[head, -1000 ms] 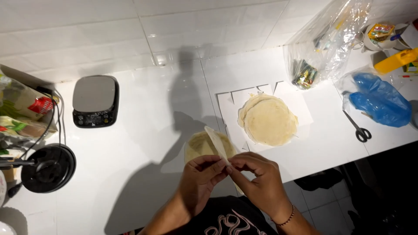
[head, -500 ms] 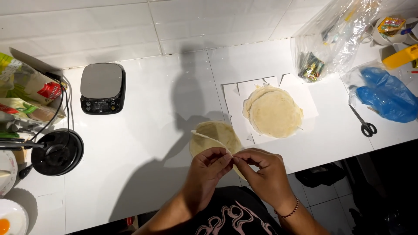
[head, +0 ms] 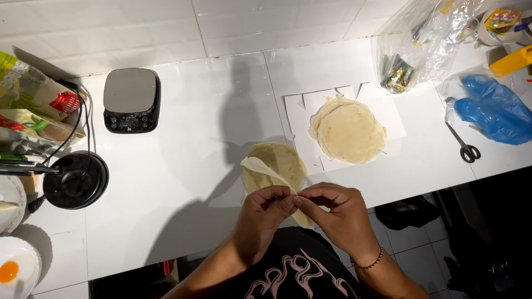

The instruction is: Peeling thin dough wrappers from a stack and placing them on a counter.

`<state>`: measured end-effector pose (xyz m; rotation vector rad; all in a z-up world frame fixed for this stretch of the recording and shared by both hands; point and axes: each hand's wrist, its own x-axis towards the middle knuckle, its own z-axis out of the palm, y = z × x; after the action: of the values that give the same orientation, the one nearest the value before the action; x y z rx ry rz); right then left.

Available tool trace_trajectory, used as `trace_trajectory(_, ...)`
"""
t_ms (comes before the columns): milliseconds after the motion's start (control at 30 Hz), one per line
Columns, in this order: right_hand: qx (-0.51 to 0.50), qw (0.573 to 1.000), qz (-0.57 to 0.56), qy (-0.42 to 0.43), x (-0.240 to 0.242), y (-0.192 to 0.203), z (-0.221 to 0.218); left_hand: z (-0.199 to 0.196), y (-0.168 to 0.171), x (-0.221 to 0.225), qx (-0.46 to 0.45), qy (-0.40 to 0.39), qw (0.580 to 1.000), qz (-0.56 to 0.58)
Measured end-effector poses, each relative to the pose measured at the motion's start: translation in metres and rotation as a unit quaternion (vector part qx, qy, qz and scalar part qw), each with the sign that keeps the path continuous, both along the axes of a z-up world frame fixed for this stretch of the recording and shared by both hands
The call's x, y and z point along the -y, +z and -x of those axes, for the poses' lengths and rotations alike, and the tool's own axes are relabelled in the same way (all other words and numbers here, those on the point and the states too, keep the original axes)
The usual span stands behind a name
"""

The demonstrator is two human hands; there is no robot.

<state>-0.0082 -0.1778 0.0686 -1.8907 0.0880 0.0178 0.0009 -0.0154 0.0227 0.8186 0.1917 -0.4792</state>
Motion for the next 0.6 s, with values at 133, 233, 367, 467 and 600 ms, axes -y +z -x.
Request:
trace_trajectory(133,0.033,0.998,0.018,0.049,0.000,0.001,0.001,0.002,0.000,-0.005,-0.008,-0.022,0.999,-0.034)
trace_trajectory(233,0.046,0.996,0.049,0.055,-0.001,0.003,0.001,0.004,-0.004,-0.004,-0.024,-0.018,0.999,-0.043)
trace_trajectory(367,0.030,0.996,0.070,0.043,-0.001,-0.001,0.001,0.006,-0.006,-0.004,-0.013,-0.015,0.999,-0.046)
trace_trajectory(467,-0.002,0.998,0.056,0.032,0.000,-0.004,0.002,0.006,-0.001,-0.006,-0.013,-0.018,0.999,-0.042)
trace_trajectory(600,-0.034,0.999,0.006,0.032,-0.003,-0.002,0.004,0.005,0.013,-0.010,-0.058,-0.010,0.996,-0.063)
